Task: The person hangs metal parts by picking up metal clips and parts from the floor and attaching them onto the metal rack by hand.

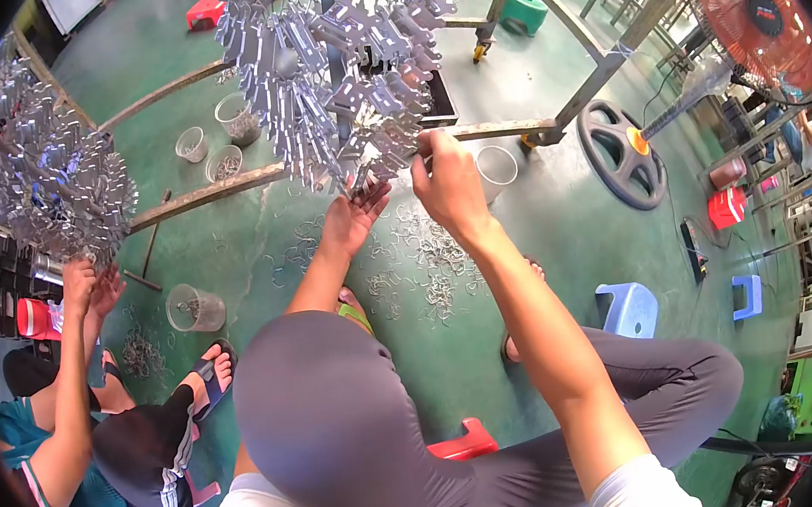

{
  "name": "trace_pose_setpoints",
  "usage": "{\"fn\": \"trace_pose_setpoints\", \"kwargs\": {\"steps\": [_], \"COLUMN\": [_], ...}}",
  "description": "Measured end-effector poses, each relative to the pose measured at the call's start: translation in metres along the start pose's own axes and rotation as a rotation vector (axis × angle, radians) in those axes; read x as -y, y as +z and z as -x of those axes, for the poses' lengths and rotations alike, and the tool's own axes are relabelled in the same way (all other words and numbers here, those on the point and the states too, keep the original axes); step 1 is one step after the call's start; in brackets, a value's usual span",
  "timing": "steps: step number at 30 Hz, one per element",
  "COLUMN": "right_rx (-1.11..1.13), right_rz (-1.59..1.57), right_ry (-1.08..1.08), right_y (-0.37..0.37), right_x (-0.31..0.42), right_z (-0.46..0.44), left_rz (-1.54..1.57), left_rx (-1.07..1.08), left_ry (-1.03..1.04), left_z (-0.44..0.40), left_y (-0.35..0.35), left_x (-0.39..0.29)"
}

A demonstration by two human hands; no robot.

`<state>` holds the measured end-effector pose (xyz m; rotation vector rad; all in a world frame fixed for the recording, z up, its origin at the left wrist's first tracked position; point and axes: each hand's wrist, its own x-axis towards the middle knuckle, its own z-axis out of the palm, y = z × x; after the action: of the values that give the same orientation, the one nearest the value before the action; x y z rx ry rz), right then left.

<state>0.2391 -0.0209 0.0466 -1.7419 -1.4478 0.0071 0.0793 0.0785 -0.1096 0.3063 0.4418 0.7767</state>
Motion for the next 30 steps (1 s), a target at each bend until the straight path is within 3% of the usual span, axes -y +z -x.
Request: {"fn": "trace_pose_setpoints", "kwargs": {"steps": [7,11,16,22,30], "right_rx": [0.396,0.485,0.490,0.441,0.449], "right_rz": [-0.037,-0.091,-0.046,0.165,0.168], "right_ry": [0.140,0.054,0.009,-0.025,-0.014], "right_y": [0.016,0.031,0.029,0.034,0.037], "right_x": [-0.027,-0.052,-0.043,-0.036,-0.038], "right_z": [-0.005,-0.015,-0.021,-0.015,-0.011], "left_rz": [0.022,0.013,-0.022,-0.045,-0.016], "left_rx": [0.163,0.111,0.215,0.047,0.075], "left_ry": [0.049,0.055,0.077,0.082,0.059], "left_z": [0.003,0.012,0.007,0.012,0.014], "left_y": [-0.009,0.001,-0.016,0.000,-0.001], "left_x": [0.006,0.006,0.006,0.006,0.003]}}
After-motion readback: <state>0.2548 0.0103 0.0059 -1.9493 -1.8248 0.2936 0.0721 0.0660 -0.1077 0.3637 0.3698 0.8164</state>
